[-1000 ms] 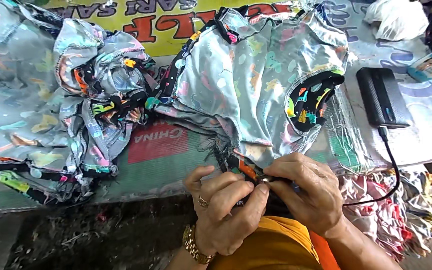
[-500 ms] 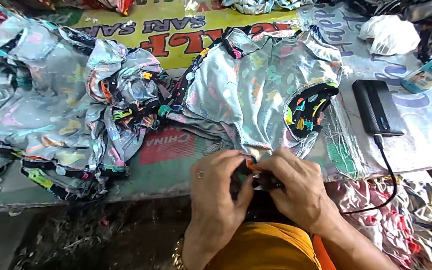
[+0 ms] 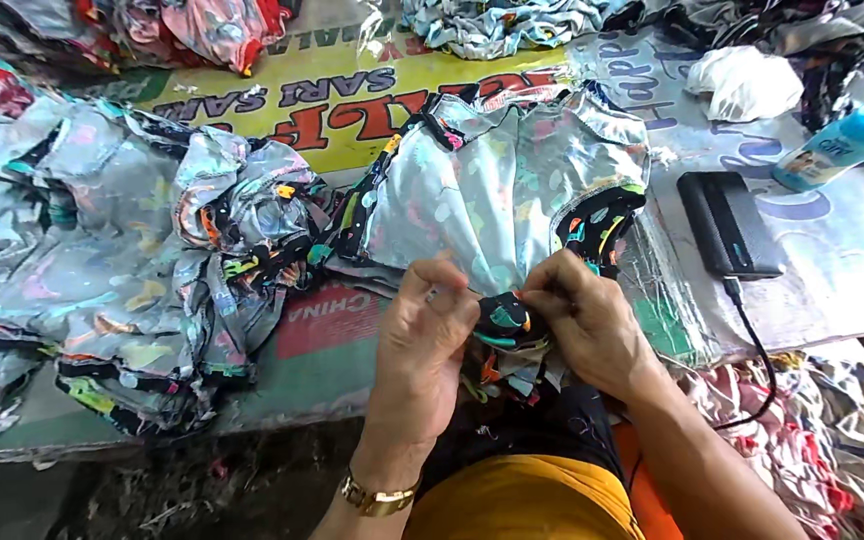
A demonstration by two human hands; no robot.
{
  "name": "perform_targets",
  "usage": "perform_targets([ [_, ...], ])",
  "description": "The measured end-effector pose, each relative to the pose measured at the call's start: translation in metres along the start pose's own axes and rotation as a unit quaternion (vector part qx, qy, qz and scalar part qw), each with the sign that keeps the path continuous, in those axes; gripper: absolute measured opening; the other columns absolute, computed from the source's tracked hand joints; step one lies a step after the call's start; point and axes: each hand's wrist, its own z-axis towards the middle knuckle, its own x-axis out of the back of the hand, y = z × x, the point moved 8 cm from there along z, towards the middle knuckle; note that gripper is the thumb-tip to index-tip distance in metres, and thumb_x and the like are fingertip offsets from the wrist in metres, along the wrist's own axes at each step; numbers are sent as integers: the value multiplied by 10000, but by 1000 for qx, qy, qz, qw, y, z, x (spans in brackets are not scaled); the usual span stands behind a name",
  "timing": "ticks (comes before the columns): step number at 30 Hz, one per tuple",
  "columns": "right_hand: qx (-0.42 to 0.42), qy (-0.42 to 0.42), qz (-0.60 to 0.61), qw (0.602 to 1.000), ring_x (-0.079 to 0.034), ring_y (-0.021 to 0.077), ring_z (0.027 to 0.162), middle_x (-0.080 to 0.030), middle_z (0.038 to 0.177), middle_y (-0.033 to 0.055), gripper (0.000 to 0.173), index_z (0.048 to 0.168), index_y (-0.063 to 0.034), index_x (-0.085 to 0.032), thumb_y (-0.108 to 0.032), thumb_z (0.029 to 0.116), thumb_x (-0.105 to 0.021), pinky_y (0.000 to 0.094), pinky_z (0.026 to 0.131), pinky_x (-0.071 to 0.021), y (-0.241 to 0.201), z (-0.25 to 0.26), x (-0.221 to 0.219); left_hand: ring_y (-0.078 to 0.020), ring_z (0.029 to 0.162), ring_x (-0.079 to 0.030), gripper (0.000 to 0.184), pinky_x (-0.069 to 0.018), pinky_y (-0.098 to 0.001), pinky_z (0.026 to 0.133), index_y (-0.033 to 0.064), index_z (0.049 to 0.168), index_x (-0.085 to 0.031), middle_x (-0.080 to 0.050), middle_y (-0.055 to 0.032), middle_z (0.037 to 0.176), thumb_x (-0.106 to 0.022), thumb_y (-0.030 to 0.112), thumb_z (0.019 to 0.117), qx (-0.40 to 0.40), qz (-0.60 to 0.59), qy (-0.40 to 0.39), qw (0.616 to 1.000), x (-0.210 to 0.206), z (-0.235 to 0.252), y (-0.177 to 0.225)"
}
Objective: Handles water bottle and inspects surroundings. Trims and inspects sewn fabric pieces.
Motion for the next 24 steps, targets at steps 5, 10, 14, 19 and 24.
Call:
perform_targets([
  [5, 27, 61, 68, 995, -554, -21, 731, -578, 917, -30, 262, 1093, -53, -638, -302, 1046, -570, 130, 622, -498, -4, 0, 20, -34, 854, -702, 225, -583, -205, 810, 164, 1229, -590, -728, 43, 932, -589, 91, 1016, -95, 204, -11, 974, -18, -6, 14],
  [10, 54, 30, 116, 991, -537, -36, 697, -596, 848, -39, 349, 1107, -22, -657, -316, 938, -741, 108, 610, -477, -18, 5, 14, -8, 895, -700, 180, -589, -168, 788, 121, 1196, -538, -722, 53, 1034, -571, 65, 1028, -177, 311, -47, 933, -36, -10, 17],
  [14, 60, 74, 118, 988, -579, -23, 644, -622, 733, -25, 100, 864, -24, -664, -65, 956, -663, 116, 578, -496, -19, 7, 17, 0, 875, -694, 188, -586, -165, 783, 113, 1172, -555, -717, 58, 1009, -586, 38, 1002, -178, 322, -31, 929, -34, -10, 15],
  [19, 33, 108, 153, 982, -446, -34, 515, -482, 640, -68, 262, 828, -100, -556, -222, 1060, -555, 122, 468, -398, -3, -3, 27, -21, 794, -682, 246, -580, -183, 756, 181, 1166, -600, -706, 52, 903, -602, 25, 976, -99, 220, -2, 971, -18, -4, 8],
  [24, 48, -12, 336, 941, -432, -43, 565, -435, 616, -85, 384, 770, -130, -530, -372, 1067, -549, 135, 537, -365, -8, -17, 22, -53, 894, -701, 173, -601, -233, 825, 179, 1148, -602, -702, 46, 995, -569, 66, 1022, -94, 202, -20, 975, -16, -3, 6],
])
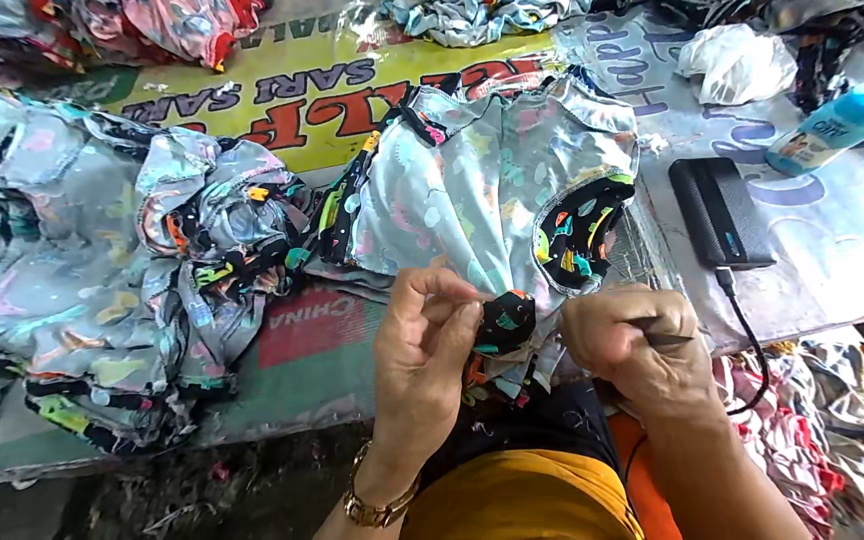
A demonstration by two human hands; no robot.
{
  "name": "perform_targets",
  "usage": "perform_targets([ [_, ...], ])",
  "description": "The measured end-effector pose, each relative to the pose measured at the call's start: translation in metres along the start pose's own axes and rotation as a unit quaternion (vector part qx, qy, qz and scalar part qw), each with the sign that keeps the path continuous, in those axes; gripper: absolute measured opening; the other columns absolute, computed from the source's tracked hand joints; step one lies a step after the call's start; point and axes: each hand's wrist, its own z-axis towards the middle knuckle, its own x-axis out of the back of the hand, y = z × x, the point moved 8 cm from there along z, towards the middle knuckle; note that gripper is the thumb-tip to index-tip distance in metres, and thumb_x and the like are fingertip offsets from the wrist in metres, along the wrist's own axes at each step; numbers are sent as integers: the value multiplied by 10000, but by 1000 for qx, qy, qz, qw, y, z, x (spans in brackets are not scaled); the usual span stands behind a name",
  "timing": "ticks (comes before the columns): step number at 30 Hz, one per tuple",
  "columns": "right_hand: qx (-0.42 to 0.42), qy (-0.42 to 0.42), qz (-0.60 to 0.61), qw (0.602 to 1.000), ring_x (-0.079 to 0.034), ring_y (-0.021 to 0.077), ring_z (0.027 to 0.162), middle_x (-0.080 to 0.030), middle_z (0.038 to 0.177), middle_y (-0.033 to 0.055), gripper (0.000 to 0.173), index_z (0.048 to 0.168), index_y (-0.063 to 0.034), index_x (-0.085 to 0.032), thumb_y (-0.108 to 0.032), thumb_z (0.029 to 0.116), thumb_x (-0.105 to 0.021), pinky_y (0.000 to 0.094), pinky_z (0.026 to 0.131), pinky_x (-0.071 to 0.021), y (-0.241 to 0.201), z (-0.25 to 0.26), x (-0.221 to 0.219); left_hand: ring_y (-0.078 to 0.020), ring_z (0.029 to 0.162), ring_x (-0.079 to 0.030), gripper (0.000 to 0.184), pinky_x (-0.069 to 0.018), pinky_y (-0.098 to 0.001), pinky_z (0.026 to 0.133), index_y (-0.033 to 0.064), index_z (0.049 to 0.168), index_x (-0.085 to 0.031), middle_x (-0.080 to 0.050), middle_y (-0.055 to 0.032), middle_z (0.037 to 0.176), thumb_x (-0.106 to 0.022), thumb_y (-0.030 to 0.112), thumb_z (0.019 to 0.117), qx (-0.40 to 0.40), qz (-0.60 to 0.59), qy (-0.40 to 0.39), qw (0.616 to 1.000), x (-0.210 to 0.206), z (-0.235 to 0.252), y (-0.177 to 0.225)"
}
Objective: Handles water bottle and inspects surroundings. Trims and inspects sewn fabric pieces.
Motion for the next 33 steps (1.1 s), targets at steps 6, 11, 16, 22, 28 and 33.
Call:
perform_targets([
  [6, 20, 13, -217, 976, -596, 6, 814, -625, 997, 2, 251, 1085, -37, -679, -181, 907, -781, 130, 673, -531, -5, 18, -15, -17, 874, -683, 176, -585, -181, 791, 133, 1206, -587, -698, 63, 991, -568, 77, 1040, -65, 66, -20, 995, -12, -3, 4],
  [11, 2, 41, -296, 954, -532, -24, 621, -571, 706, -33, 141, 835, -54, -627, -104, 961, -663, 107, 558, -441, 10, 27, -21, -12, 873, -669, 225, -579, -184, 799, 88, 1242, -613, -688, 45, 1085, -592, 60, 1019, -63, 111, 21, 992, -4, -3, -1],
  [16, -51, 116, -145, 981, -468, -10, 478, -548, 628, -64, 300, 811, -121, -565, -218, 1086, -496, 139, 424, -401, 19, 23, 4, -23, 765, -645, 234, -579, -198, 722, 109, 1246, -619, -683, 38, 1025, -574, 60, 1022, -33, 82, 39, 995, 3, -3, -9],
  [22, 66, 22, -335, 940, -562, 20, 678, -604, 830, -2, 220, 988, -50, -639, -215, 922, -769, 151, 577, -489, -2, 16, -27, -30, 673, -633, 278, -568, -191, 683, 105, 1287, -596, -666, 44, 783, -567, 30, 1021, -23, 50, 43, 998, 3, -3, -11],
  [28, 101, 73, -386, 914, -555, 17, 638, -596, 767, 18, 104, 916, -26, -614, -101, 979, -649, 147, 560, -478, -8, 17, -18, -48, 724, -669, 260, -597, -225, 716, 96, 1274, -619, -695, 30, 854, -565, 46, 1024, -8, 35, 61, 997, 11, -5, -14],
  [33, 87, -53, -444, 890, -609, 72, 624, -661, 729, 7, 281, 970, -64, -710, -342, 995, -671, 233, 539, -486, -15, 5, -33, -68, 888, -708, 220, -609, -258, 825, 140, 1266, -621, -717, 37, 1011, -561, 134, 1054, -49, 17, 75, 996, 17, -9, -4],
])
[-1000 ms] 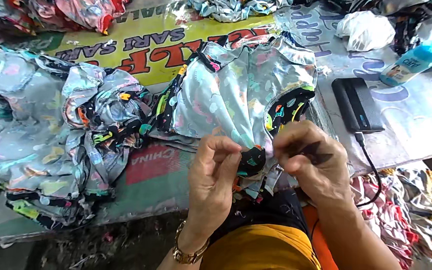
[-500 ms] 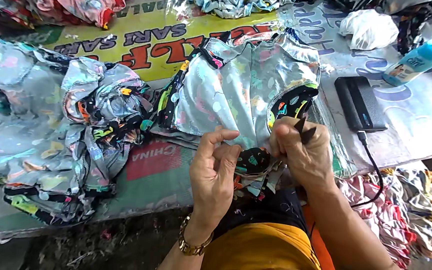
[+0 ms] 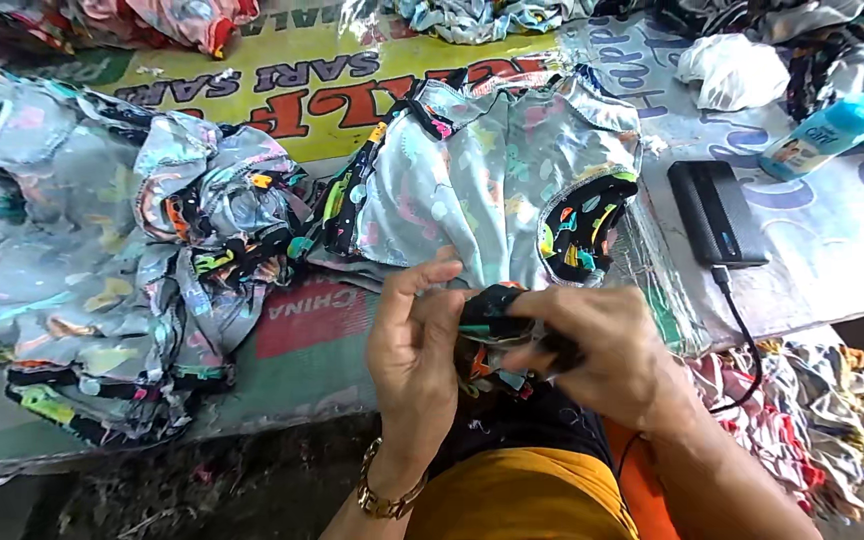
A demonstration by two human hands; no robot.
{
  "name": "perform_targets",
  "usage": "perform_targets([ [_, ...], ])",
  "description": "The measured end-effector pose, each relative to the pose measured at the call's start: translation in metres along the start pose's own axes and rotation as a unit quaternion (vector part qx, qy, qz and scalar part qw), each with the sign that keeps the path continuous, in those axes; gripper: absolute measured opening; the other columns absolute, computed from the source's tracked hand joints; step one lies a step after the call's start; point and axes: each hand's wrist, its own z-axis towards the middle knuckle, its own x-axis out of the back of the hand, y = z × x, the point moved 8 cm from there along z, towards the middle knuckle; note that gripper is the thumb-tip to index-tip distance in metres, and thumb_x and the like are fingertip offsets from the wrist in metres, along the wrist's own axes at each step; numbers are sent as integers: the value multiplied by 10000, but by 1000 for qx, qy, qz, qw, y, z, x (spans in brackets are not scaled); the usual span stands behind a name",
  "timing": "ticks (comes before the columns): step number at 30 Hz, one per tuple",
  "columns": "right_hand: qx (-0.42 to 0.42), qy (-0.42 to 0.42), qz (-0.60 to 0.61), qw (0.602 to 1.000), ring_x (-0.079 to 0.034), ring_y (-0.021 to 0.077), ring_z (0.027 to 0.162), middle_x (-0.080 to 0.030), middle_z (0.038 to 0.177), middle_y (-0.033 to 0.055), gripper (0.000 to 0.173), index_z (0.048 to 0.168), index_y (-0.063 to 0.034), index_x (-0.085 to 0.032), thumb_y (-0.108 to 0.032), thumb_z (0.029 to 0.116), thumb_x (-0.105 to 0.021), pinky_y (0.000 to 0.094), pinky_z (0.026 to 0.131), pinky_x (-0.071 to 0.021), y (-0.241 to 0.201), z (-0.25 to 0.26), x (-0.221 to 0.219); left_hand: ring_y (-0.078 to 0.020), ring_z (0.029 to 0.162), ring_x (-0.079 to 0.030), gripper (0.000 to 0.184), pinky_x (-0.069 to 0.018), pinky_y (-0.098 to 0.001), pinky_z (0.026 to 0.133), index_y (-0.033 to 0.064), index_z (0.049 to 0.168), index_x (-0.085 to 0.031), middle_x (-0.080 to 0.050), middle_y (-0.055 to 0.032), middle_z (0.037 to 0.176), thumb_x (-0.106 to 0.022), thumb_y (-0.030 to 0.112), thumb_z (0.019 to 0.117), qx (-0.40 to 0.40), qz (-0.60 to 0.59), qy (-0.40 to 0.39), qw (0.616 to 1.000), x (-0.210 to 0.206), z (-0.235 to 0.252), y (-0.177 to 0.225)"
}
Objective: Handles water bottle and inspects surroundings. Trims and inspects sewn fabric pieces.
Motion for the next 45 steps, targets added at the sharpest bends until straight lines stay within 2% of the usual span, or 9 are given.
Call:
perform_targets([
  [6, 65, -156, -94, 981, -481, 181, 479, -496, 626, 26, 175, 883, -99, -617, -155, 1022, -526, 319, 410, -327, -40, -10, -28, -113, 949, -732, 217, -614, -286, 870, 174, 1268, -608, -740, 27, 1064, -530, 146, 1068, -48, 22, 14, 999, 14, -1, 11],
  [14, 10, -128, 53, 990, -526, -56, 648, -588, 751, -66, 115, 894, -66, -643, -143, 979, -636, 129, 588, -458, 39, 106, 58, -111, 1021, -703, 227, -598, -302, 896, 168, 1253, -615, -708, 32, 1164, -526, 282, 1077, -99, 171, 13, 980, 40, -13, 19],
  [18, -205, -20, -250, 946, -671, 431, 869, -677, 976, 251, 378, 1283, -12, -603, -282, 1020, -605, 661, 753, -489, 90, 123, 107, -89, 1031, -674, 245, -572, -259, 903, 11, 1124, -694, -709, -66, 1095, -569, 207, 1045, -92, 305, -31, 947, 39, -24, 9],
  [23, -26, -168, -22, 985, -625, 104, 614, -661, 775, -17, 278, 1039, -105, -685, -312, 882, -782, 324, 538, -559, 15, 57, 4, -56, 980, -660, 287, -550, -238, 896, 28, 1150, -683, -708, -33, 1031, -548, 263, 1056, -66, 354, -38, 932, 31, -25, -1],
  [28, 35, -186, -76, 979, -555, 194, 545, -596, 795, 71, 146, 942, -98, -653, -164, 1025, -552, 336, 419, -402, -24, -11, -29, -57, 981, -665, 301, -549, -249, 900, 15, 1155, -677, -718, -30, 1024, -574, 274, 1042, -54, 344, -29, 937, 38, -27, -8],
  [32, 81, -319, 208, 921, -564, 147, 590, -585, 731, 29, 202, 865, -113, -654, -244, 991, -564, 312, 477, -415, -51, -36, -16, -77, 942, -655, 318, -534, -310, 865, 58, 1114, -711, -714, -12, 1001, -588, 337, 1024, -44, 368, -21, 929, 40, -30, -9],
  [38, -19, -115, 27, 993, -557, 88, 646, -627, 842, 28, 418, 1055, -78, -666, -486, 962, -678, 245, 533, -443, -28, 2, -21, -60, 928, -634, 167, -497, -332, 849, 133, 971, -714, -687, 41, 967, -635, 275, 1005, -43, 334, -41, 941, 31, -26, -4],
  [40, -42, -98, -7, 994, -635, 127, 680, -660, 887, 40, 270, 1044, -82, -664, -312, 921, -735, 308, 534, -514, -13, 2, -41, 0, 797, -649, 100, -564, -196, 739, 106, 974, -661, -676, 70, 873, -626, 193, 1007, -16, 229, -30, 973, 29, -22, 6],
  [45, -149, -20, 188, 971, -627, -13, 742, -681, 849, -39, 88, 970, -74, -719, -94, 978, -633, 147, 664, -539, 8, -7, -35, -78, 851, -686, 79, -600, -255, 773, 123, 1073, -613, -695, 29, 971, -582, 181, 1031, 28, 62, -36, 997, 23, -23, 8],
])
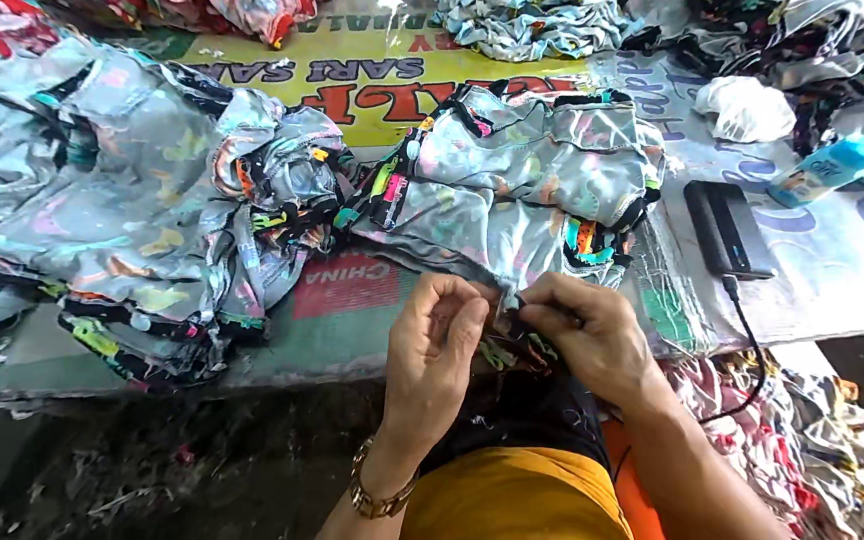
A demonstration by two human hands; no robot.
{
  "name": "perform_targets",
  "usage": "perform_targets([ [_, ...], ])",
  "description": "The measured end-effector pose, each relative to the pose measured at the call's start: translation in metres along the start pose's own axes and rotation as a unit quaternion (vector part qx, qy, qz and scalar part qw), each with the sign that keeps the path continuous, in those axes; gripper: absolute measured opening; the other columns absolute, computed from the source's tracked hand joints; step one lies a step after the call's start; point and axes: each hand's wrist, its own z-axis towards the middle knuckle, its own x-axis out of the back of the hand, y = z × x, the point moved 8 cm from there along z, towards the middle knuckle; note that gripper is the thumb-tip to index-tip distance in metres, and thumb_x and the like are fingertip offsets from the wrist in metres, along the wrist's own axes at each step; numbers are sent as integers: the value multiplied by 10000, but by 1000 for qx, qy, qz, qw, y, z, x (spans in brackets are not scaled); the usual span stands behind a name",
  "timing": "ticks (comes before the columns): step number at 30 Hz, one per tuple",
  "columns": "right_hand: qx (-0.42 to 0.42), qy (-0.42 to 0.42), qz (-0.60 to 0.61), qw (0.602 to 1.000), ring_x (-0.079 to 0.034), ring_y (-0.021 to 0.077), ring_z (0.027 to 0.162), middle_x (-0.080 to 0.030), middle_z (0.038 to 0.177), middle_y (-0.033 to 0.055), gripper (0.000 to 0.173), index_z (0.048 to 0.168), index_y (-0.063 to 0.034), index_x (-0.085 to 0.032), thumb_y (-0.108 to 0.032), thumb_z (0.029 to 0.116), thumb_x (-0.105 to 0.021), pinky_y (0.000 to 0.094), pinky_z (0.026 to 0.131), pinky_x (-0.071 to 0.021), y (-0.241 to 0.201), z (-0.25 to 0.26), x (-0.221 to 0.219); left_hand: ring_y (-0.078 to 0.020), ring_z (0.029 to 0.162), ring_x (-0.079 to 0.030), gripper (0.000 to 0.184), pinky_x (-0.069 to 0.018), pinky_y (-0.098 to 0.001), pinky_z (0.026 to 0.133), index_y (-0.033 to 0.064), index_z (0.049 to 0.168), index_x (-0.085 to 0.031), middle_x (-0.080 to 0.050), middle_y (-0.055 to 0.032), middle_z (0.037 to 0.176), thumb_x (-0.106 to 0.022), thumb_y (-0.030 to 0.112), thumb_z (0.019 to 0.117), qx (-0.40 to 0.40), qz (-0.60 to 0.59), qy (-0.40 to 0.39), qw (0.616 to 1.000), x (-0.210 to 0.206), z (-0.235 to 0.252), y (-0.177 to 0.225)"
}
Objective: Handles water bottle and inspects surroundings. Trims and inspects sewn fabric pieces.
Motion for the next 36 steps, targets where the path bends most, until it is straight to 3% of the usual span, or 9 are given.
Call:
perform_targets([
  [3, -42, 3, 77, 996, -586, -23, 644, -661, 781, -57, 137, 958, -79, -725, -96, 1000, -596, 135, 580, -499, 6, -3, 6, -71, 892, -682, 256, -583, -236, 767, 104, 1127, -609, -700, 25, 997, -727, 240, 945, -5, 38, -14, 999, -12, -4, -7],
  [8, -60, 19, 132, 989, -479, -36, 511, -566, 653, -73, 128, 975, -79, -690, -107, 1020, -573, 124, 472, -411, 14, -8, 2, -18, 756, -656, 79, -565, -176, 686, 53, 1016, -657, -690, 36, 868, -643, 36, 941, -14, 38, 23, 999, -17, -6, -5],
  [10, -37, -8, 138, 990, -525, -45, 582, -610, 754, -66, 102, 1049, -82, -646, -173, 1004, -634, 115, 520, -453, 10, -8, -1, -38, 772, -656, 81, -576, -204, 720, 70, 1017, -655, -681, 31, 873, -644, 27, 948, 16, -8, 25, 1000, -16, -5, -8],
  [12, -29, -55, 119, 991, -547, -45, 687, -624, 868, -57, 294, 1120, -99, -589, -278, 947, -746, 112, 610, -478, 7, -10, -7, -53, 802, -666, 100, -590, -222, 753, 83, 1031, -659, -682, 21, 902, -672, 29, 947, 40, -53, 3, 998, -18, -5, -11],
  [18, 0, 7, 12, 1000, -624, -14, 729, -673, 858, -53, 107, 992, -97, -675, -51, 899, -702, 143, 637, -544, 1, -9, 26, -24, 835, -656, 70, -580, -187, 756, 67, 1022, -656, -672, 28, 933, -687, 104, 971, -59, 108, -54, 991, -5, -3, 5],
  [22, 55, 37, -157, 985, -591, -12, 719, -647, 877, -26, 112, 1056, -83, -632, -100, 950, -665, 134, 633, -522, -4, -22, 43, -156, 971, -628, 80, -511, -296, 890, 92, 1068, -650, -649, -72, 982, -600, 141, 1031, -194, 383, -73, 900, 3, -17, 17],
  [25, 80, -42, -291, 952, -639, 178, 648, -668, 899, 77, 163, 1045, -77, -710, -58, 923, -604, 332, 496, -495, 6, -30, 18, -261, 896, -646, 197, -475, -438, 864, 119, 1098, -730, -672, -111, 946, -589, 44, 983, -232, 477, -136, 837, -10, -28, 3],
  [31, 80, -106, -336, 932, -621, 141, 673, -648, 971, 45, 215, 1029, -140, -750, -161, 993, -539, 296, 491, -462, -7, -24, 18, -224, 920, -617, 457, -421, -438, 844, 131, 956, -750, -672, -58, 929, -457, 466, 1060, -154, 492, -140, 845, -19, -13, 4],
  [36, 117, 14, -48, 992, -594, 4, 757, -632, 936, 19, 207, 1040, -12, -691, -119, 1054, -515, 141, 638, -522, -47, 7, 24, -283, 770, -609, 369, -409, -465, 731, 87, 817, -673, -627, -100, 814, -565, 378, 1017, -186, 551, -110, 806, -37, -6, 4],
])
